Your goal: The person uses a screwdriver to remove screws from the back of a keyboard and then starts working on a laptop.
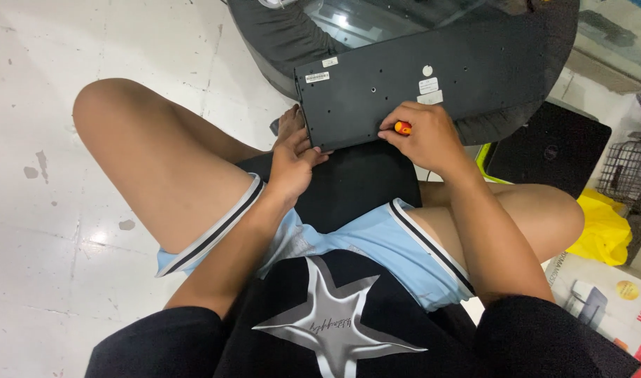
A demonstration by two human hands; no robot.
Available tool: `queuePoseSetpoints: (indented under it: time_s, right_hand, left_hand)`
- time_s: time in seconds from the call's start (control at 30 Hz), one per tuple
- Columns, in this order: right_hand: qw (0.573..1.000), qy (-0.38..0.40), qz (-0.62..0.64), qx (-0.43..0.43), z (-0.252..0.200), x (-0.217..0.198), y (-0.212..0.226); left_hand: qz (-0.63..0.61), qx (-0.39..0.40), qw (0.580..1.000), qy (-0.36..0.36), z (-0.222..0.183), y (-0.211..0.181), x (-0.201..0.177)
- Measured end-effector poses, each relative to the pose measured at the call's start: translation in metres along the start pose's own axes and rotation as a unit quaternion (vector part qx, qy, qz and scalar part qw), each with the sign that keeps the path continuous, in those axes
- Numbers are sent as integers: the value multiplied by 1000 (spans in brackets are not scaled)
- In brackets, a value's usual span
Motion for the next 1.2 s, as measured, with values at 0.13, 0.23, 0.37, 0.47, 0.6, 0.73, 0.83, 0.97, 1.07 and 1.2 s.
queuePoseSetpoints:
  time_s: [0.13,0.23,0.37,0.47,0.6,0.73,0.83,0.97,1.07,1.2]
  right_hand:
    - [1000,5,6,4,3,1,2]
    - [1000,17,8,-3,7,4,4]
    - [1000,6,6,11,7,3,-4]
    - [1000,-17,0,21,2,1,-16]
    - [996,-74,-2,55,2,-12,-24]
    - [990,-116,13,80,1,-10,-46]
    - [987,-145,6,70,4,-7,-47]
    - [988,-144,13,59,11,-7,-36]
    - [989,-141,18,46,13,-8,-32]
    - [993,-120,13,15,18,-6,-22]
  left_hand:
    - [-35,-37,999,-16,2,4,10]
    - [-163,-77,983,-13,3,14,26]
    - [-238,-89,967,-33,8,32,44]
    - [-276,-91,956,-41,3,21,52]
    - [-280,-95,950,-97,4,20,55]
    - [-274,-98,951,-102,4,19,57]
    - [-280,-84,950,-108,5,22,57]
    - [-275,-83,951,-114,9,31,55]
    - [-266,-83,954,-114,9,32,56]
    - [-233,-70,959,-144,6,24,47]
Point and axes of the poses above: each hand's wrist, its own z-axis towards the middle knuckle, its own x-axis out of the palm, y = z × x, the point moved 4 cm from there along z, towards the middle knuckle, and after that the axes turned 1 degree about -x, right-handed, at the moved point
